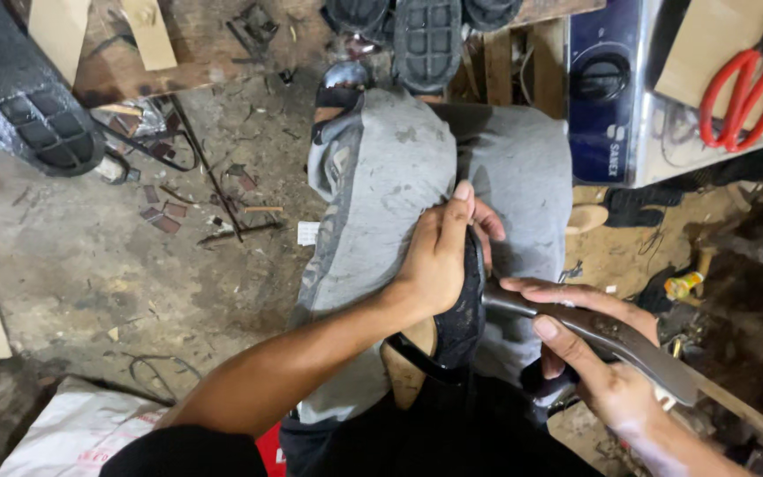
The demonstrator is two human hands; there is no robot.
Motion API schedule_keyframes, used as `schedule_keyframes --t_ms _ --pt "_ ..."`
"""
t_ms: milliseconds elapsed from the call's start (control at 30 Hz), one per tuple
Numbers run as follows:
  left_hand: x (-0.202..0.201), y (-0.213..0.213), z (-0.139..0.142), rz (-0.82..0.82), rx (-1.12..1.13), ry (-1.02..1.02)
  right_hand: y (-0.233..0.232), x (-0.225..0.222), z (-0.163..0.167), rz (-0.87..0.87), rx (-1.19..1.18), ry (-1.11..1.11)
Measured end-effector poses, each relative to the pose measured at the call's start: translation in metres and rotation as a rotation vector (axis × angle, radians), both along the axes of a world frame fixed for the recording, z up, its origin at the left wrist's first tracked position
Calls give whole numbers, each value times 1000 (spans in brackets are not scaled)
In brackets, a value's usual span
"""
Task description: The person sits with a black shoe upper on their lap and uses a curved metal tool to press and smooth the sole onto the shoe, working around the edge. They then place the finished shoe on a shelf rack, pick up a rubber sole, and press and fit it onto another shoe upper.
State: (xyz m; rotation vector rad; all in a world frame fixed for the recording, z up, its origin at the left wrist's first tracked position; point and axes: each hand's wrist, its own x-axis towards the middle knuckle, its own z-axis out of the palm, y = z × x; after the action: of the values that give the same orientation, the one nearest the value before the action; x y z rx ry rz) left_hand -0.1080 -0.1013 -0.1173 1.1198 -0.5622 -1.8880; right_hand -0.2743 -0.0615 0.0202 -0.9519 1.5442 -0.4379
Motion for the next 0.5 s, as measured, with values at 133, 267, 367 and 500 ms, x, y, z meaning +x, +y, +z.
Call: schedule_keyframes --t_ms 133,267,367,500 --pt "-1 -4 -3 -25 -35 5 -12 10 -2 -345 116 -303" --pt "-3 -2 -4 -20 -40 -29 -29 11 12 313 -133 308" --pt "-2 -4 -4 -29 -54 -44 -36 15 8 -18 -3 98" --pt "-1 -4 -1 -45 -49 -87 -43 13 7 128 -57 214"
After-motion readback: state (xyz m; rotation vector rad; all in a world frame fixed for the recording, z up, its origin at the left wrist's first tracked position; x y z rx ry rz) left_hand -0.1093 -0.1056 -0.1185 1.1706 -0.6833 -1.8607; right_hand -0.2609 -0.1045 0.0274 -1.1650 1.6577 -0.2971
